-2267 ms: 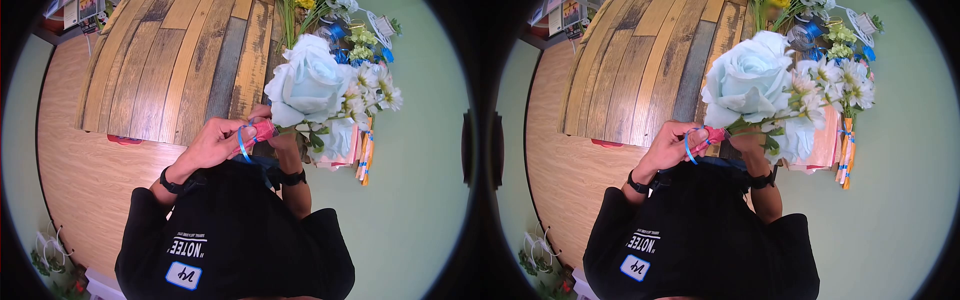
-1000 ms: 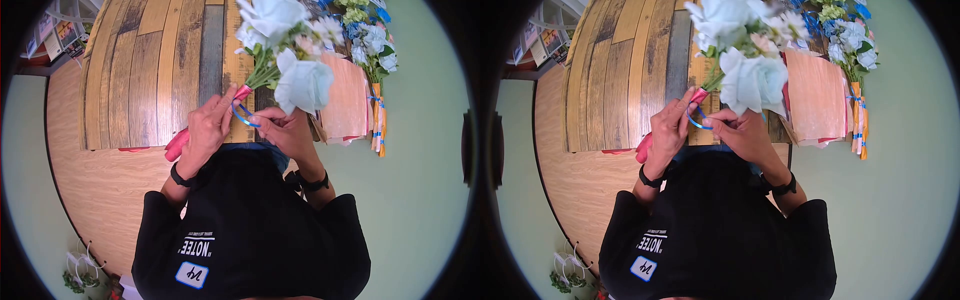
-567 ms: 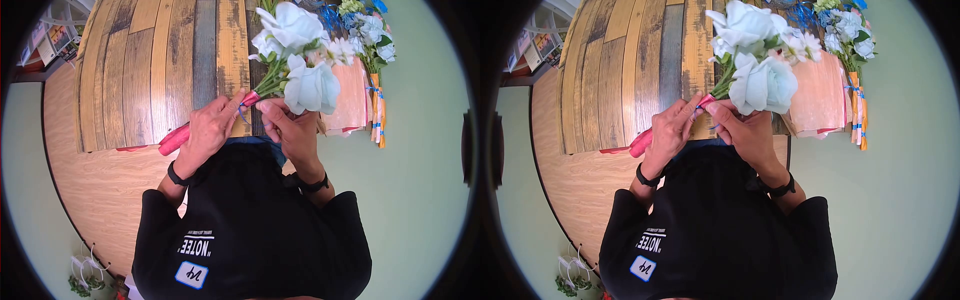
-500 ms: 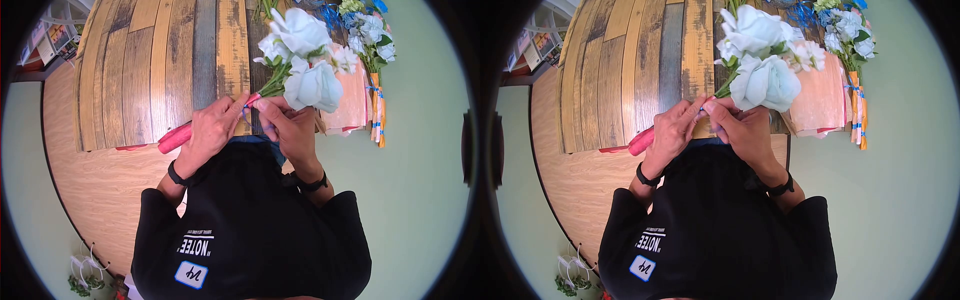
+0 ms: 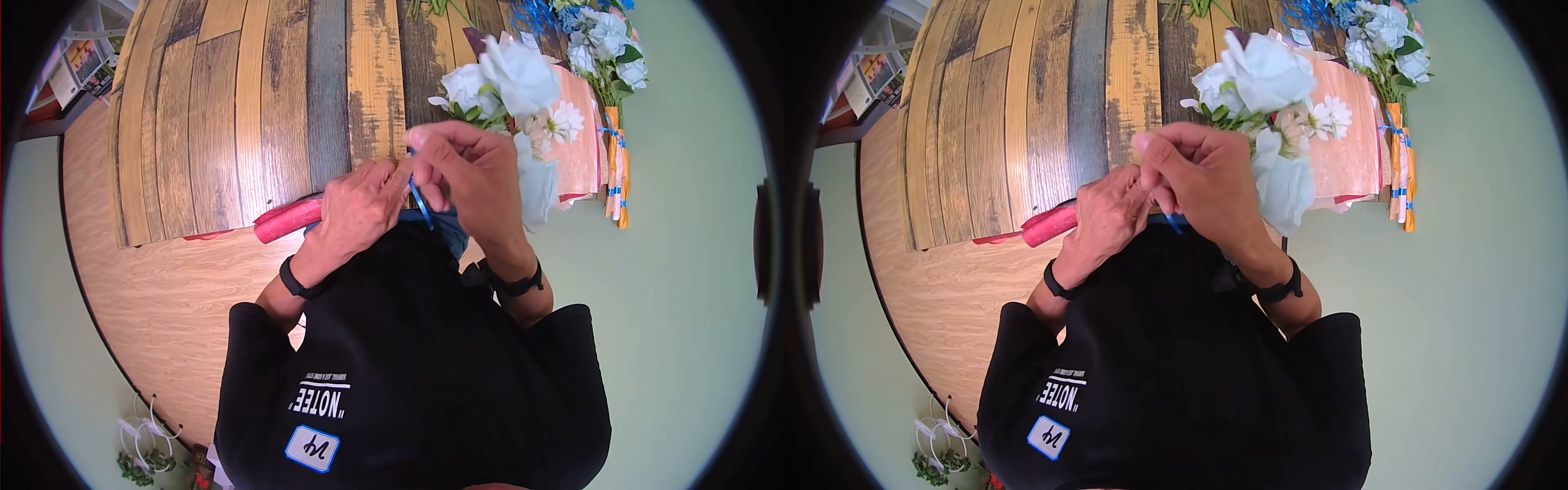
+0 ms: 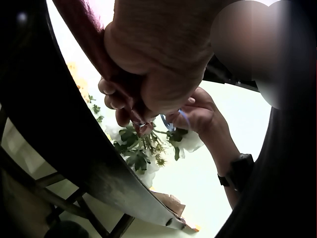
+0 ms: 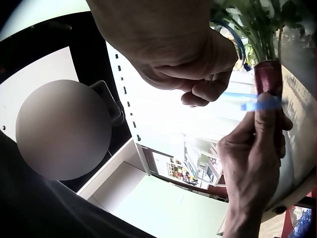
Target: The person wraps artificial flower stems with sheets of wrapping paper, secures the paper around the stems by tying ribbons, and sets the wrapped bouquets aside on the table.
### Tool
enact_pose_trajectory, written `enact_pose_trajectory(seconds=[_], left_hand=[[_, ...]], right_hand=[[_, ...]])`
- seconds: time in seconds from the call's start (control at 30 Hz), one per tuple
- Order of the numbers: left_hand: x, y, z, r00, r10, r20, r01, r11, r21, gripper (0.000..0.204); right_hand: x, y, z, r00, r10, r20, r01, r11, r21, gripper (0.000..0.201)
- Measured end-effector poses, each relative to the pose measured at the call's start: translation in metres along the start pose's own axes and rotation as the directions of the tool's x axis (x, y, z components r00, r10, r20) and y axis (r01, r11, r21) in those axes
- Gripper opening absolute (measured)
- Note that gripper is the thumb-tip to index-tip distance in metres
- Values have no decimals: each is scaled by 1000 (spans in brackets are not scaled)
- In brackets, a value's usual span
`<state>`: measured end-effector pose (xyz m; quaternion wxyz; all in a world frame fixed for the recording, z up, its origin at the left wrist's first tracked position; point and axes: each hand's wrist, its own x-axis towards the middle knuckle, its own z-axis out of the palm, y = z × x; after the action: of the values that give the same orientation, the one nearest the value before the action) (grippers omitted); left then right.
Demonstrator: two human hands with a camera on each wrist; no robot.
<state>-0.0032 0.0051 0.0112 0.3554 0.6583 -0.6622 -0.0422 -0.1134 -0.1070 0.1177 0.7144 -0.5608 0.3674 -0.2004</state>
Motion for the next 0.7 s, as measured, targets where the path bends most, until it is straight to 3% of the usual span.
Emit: enact_pose_trajectory(seconds=[0.23,0.33,0.47,0.53,0.7], left_hand=[[-3,6,6,998,26,-59,-23,998,65,38],[-5,6,10,993,50,-106,-41,996,81,37],[-8,4,12,987,73,-144,-66,996,54,36],[-10,3,15,977,21,-214,-27,999,-25,34],[-8,8,12,973,19,-231,-22,1000,-9,35]], right_hand=[[39,-12,4,999,-38,-23,36,997,-73,25],[54,-2,10,995,-96,-39,98,995,35,24],[64,10,17,998,-62,1,62,996,65,22],[68,13,17,999,-50,16,49,995,83,22],[76,26,13,1000,-7,26,6,1000,19,22]])
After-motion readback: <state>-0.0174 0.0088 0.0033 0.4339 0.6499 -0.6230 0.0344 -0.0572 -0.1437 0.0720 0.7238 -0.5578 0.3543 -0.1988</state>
